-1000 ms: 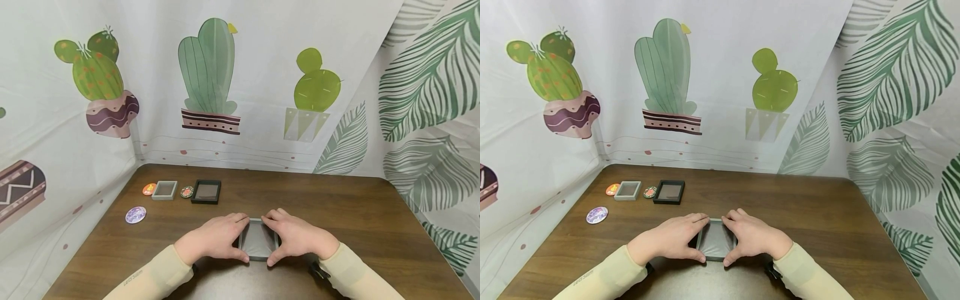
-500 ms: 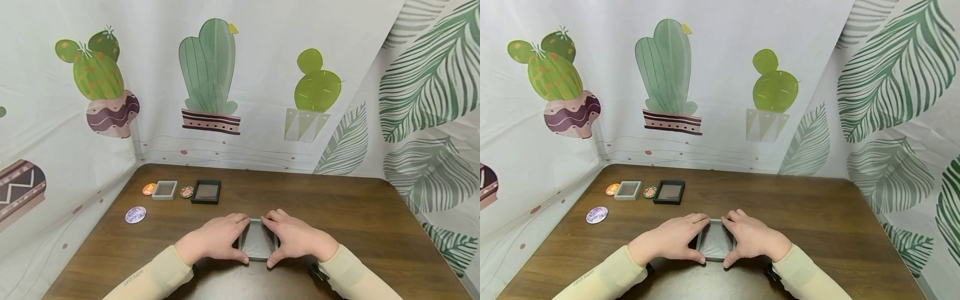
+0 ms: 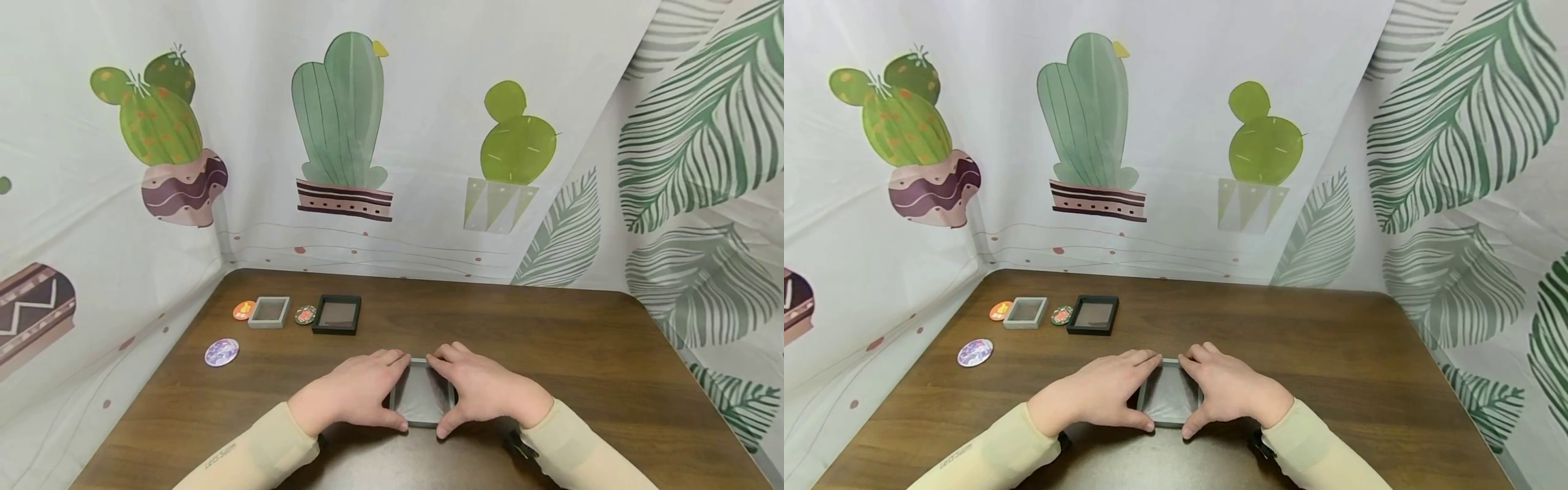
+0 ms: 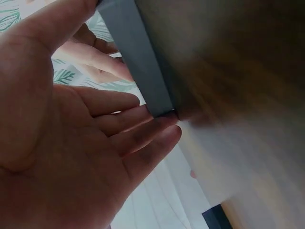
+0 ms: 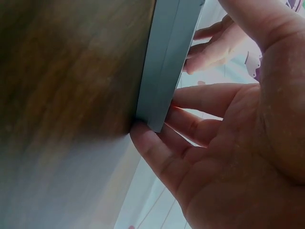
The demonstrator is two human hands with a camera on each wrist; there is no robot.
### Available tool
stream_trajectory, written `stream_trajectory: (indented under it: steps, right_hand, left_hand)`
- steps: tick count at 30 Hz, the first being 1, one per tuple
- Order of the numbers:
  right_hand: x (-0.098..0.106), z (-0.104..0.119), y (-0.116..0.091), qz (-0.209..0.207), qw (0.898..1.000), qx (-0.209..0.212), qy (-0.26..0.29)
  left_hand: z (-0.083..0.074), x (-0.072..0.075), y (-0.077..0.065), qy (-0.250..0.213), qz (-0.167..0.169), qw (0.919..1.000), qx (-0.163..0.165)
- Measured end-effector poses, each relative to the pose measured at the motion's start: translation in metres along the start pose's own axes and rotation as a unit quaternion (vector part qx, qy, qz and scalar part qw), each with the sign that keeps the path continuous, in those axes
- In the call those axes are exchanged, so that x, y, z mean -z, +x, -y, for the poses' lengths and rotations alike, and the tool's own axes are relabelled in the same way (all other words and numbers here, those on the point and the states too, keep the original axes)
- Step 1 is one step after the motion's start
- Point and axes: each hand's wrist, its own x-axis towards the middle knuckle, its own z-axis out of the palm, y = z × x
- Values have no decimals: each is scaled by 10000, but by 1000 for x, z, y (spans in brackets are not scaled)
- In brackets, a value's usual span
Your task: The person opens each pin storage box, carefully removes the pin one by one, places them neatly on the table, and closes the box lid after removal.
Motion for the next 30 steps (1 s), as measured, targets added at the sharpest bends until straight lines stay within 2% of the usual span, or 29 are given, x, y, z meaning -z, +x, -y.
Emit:
stream_trajectory:
  steps: [7, 20, 30]
  right_hand:
    - [0, 0, 0, -42, 10000, 11, 11]
    - [-1, -2, 0, -70, 9999, 68, 41]
    - [0, -2, 1, 46, 9997, 32, 241]
  left_hand:
    - [-6, 3, 5, 124, 131, 9998, 59]
    - [-12, 8, 13, 500, 74, 9987, -121]
    - [-12, 1, 18, 506, 31, 9986, -166]
